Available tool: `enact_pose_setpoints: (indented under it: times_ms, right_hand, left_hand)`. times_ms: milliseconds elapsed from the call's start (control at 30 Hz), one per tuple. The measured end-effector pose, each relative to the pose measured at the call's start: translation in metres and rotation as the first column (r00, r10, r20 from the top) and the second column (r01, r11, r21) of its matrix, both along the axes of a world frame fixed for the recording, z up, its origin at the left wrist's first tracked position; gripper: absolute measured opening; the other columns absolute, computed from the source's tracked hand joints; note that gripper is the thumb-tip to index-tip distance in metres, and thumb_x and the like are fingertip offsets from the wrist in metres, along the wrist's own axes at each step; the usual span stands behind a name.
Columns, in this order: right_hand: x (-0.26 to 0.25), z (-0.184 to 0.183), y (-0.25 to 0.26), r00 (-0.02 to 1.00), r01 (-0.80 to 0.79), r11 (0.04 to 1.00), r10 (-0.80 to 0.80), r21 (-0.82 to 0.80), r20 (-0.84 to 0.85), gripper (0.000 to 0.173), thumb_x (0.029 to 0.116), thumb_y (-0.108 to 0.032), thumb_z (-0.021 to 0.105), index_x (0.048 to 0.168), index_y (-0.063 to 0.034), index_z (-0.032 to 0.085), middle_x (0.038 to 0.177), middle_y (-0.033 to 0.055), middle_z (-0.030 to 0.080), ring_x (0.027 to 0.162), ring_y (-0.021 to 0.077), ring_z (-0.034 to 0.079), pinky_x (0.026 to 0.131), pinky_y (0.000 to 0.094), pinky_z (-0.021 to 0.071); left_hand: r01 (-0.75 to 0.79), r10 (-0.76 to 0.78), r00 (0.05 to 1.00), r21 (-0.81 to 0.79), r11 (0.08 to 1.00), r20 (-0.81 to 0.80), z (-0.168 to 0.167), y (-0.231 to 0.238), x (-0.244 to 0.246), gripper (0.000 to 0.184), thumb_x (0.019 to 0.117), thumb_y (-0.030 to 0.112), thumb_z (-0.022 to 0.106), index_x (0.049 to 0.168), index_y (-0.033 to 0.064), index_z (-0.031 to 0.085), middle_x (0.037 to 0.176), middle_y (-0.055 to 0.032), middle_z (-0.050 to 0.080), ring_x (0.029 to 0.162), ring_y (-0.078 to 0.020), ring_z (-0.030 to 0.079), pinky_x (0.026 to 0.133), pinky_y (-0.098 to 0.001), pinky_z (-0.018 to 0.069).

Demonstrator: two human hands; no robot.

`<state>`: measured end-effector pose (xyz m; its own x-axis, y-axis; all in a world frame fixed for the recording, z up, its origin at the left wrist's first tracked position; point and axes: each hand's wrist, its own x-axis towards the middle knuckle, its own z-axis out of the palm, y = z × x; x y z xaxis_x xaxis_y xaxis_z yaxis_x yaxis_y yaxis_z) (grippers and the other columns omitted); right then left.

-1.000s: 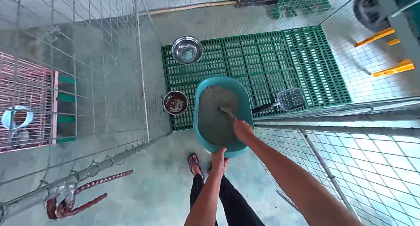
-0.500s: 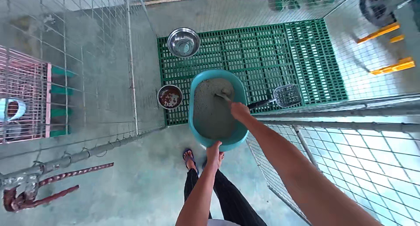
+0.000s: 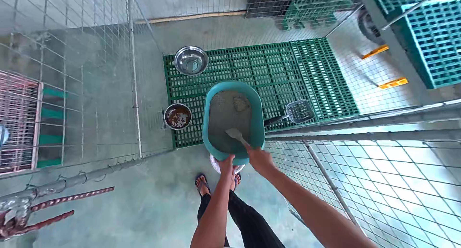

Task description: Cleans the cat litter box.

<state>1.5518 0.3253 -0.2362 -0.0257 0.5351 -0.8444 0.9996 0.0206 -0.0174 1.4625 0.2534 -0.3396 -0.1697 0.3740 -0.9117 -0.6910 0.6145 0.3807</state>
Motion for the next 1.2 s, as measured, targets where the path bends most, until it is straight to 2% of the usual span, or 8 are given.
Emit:
enact_pose_setpoints:
  times_ms: [167, 233, 433, 700, 833, 900, 1067, 1200]
  right_hand:
    - [-0.037, -0.041, 0.063, 0.999, 0.048, 0.997, -0.049, 0.068, 0.014, 0.052, 0.1067, -0.004, 0.043, 0.158, 0.0008, 0.032, 0.146, 0.0323, 0.050, 0.131, 0.0484, 0.056, 0.101, 0.0606, 0.0503]
    - [-0.038, -0.049, 0.075, 0.999, 0.034, 0.996, -0.036, 0.077, 0.024, 0.053, 0.1065, -0.006, 0.044, 0.158, -0.0005, 0.034, 0.146, 0.0324, 0.051, 0.131, 0.0489, 0.055, 0.102, 0.0624, 0.0488]
    - [-0.041, -0.034, 0.049, 0.999, -0.008, 0.998, 0.006, 0.061, 0.041, 0.054, 0.1062, -0.003, 0.043, 0.159, -0.0022, 0.032, 0.143, 0.0348, 0.051, 0.127, 0.0519, 0.057, 0.099, 0.0633, 0.0503]
    - [-0.025, -0.051, 0.101, 0.994, 0.084, 0.991, -0.076, 0.104, -0.082, 0.042, 0.1111, -0.019, 0.041, 0.147, 0.0006, 0.051, 0.145, 0.0308, 0.053, 0.135, 0.0491, 0.052, 0.108, 0.0662, 0.0437]
    - [-0.047, -0.030, 0.059, 0.999, 0.003, 0.996, -0.007, 0.090, 0.045, 0.053, 0.1076, -0.007, 0.042, 0.159, -0.0007, 0.032, 0.143, 0.0345, 0.052, 0.127, 0.0515, 0.058, 0.100, 0.0640, 0.0500]
    - [-0.059, -0.043, 0.083, 0.998, 0.029, 0.994, -0.035, 0.103, 0.053, 0.050, 0.1079, -0.008, 0.042, 0.157, 0.0013, 0.034, 0.146, 0.0321, 0.051, 0.131, 0.0485, 0.056, 0.103, 0.0621, 0.0487]
    - [-0.031, -0.056, 0.127, 0.959, 0.231, 0.966, -0.206, 0.117, -0.194, 0.043, 0.1117, -0.022, 0.040, 0.145, 0.0012, 0.053, 0.147, 0.0284, 0.054, 0.137, 0.0441, 0.052, 0.112, 0.0625, 0.0408]
    - [0.009, -0.021, 0.072, 0.923, 0.268, 0.963, -0.250, 0.022, -0.294, 0.041, 0.1131, -0.023, 0.039, 0.144, -0.0019, 0.057, 0.141, 0.0292, 0.058, 0.131, 0.0451, 0.056, 0.109, 0.0620, 0.0422]
  left_hand:
    - [0.012, -0.011, 0.999, -0.027, 1.000, 0.044, -0.005, -0.027, 0.005, 0.043, 0.0990, 0.004, 0.062, 0.138, -0.0056, 0.047, 0.118, -0.0258, 0.060, 0.090, -0.0279, 0.064, 0.077, -0.0404, 0.0572]
    - [0.018, -0.016, 0.999, -0.036, 0.999, 0.040, -0.005, -0.030, -0.001, 0.038, 0.0981, 0.004, 0.063, 0.132, -0.0066, 0.050, 0.108, -0.0233, 0.062, 0.081, -0.0242, 0.064, 0.071, -0.0370, 0.0574]
    - [-0.002, 0.003, 0.998, -0.008, 1.000, 0.067, 0.000, -0.027, -0.005, 0.043, 0.0979, 0.001, 0.062, 0.137, -0.0080, 0.046, 0.116, -0.0267, 0.060, 0.091, -0.0289, 0.064, 0.076, -0.0412, 0.0576]
    - [0.006, -0.006, 1.000, 0.009, 1.000, 0.031, 0.011, -0.018, -0.012, 0.037, 0.0968, 0.003, 0.065, 0.130, -0.0072, 0.051, 0.109, -0.0236, 0.062, 0.085, -0.0263, 0.065, 0.071, -0.0387, 0.0577]
    - [0.009, -0.010, 0.999, 0.022, 1.000, 0.038, 0.005, -0.021, -0.010, 0.040, 0.0961, 0.001, 0.065, 0.132, -0.0072, 0.049, 0.110, -0.0247, 0.062, 0.086, -0.0277, 0.065, 0.070, -0.0401, 0.0579]
    - [0.001, -0.002, 0.999, 0.030, 1.000, 0.038, 0.001, -0.026, -0.010, 0.041, 0.0969, 0.001, 0.064, 0.134, -0.0068, 0.048, 0.113, -0.0253, 0.061, 0.089, -0.0285, 0.065, 0.073, -0.0411, 0.0582]
    - [-0.010, 0.010, 1.000, 0.013, 1.000, -0.028, 0.012, -0.022, -0.013, 0.038, 0.0976, 0.005, 0.065, 0.131, -0.0075, 0.051, 0.111, -0.0250, 0.062, 0.088, -0.0276, 0.065, 0.072, -0.0405, 0.0580]
    - [-0.059, 0.060, 0.998, -0.046, 0.997, 0.003, 0.000, -0.081, 0.006, 0.046, 0.0998, 0.006, 0.062, 0.140, -0.0077, 0.044, 0.124, -0.0293, 0.057, 0.098, -0.0328, 0.062, 0.079, -0.0459, 0.0560]
